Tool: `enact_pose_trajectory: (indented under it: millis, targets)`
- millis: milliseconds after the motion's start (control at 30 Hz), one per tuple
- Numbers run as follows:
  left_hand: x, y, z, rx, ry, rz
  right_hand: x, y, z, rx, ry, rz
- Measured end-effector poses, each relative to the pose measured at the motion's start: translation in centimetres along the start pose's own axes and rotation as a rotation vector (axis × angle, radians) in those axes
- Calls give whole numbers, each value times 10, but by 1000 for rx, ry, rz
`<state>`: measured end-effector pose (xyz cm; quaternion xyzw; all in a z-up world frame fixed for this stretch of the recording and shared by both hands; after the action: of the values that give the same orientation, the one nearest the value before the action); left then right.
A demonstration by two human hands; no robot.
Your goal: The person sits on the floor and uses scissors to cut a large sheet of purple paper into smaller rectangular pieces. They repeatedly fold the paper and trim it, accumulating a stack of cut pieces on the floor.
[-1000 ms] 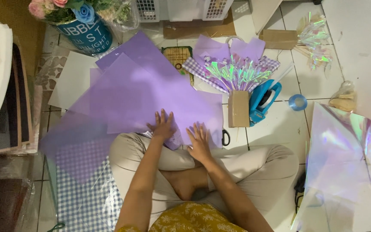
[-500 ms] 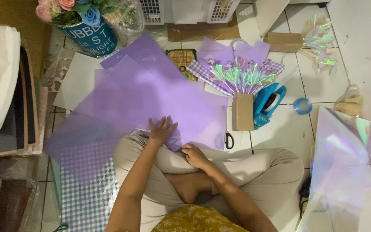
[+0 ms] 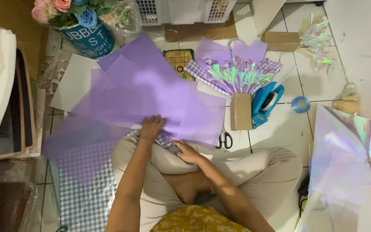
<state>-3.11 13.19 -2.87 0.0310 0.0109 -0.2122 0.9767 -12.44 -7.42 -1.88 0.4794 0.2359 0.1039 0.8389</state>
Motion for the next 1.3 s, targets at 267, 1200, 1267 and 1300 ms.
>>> enact_pose_trajectory:
  millis: [267, 1200, 1267, 1300]
  targets:
    - [7, 23, -7, -303, -66, 17, -20, -49, 31, -148, -851, 48]
    - [30, -55, 18, -187, 250, 450, -22, -11, 26, -596, -261, -364]
    - [27, -58, 44, -272, 168, 466, -18, -18, 26, -540, -370, -304]
    - [26, -58, 57, -354, 88, 483, -16, -21, 26, -480, -475, -243]
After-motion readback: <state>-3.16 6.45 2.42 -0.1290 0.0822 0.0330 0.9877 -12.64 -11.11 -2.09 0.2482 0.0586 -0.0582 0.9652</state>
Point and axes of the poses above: each hand's wrist, its own x-axis towards the middle knuckle, its own z-axis out of the back of the hand, y = z × x, the point moved 1 cm from there along x, towards the middle knuckle, and after that the axes turned 12 degrees about -y, right-handed, at the moved point
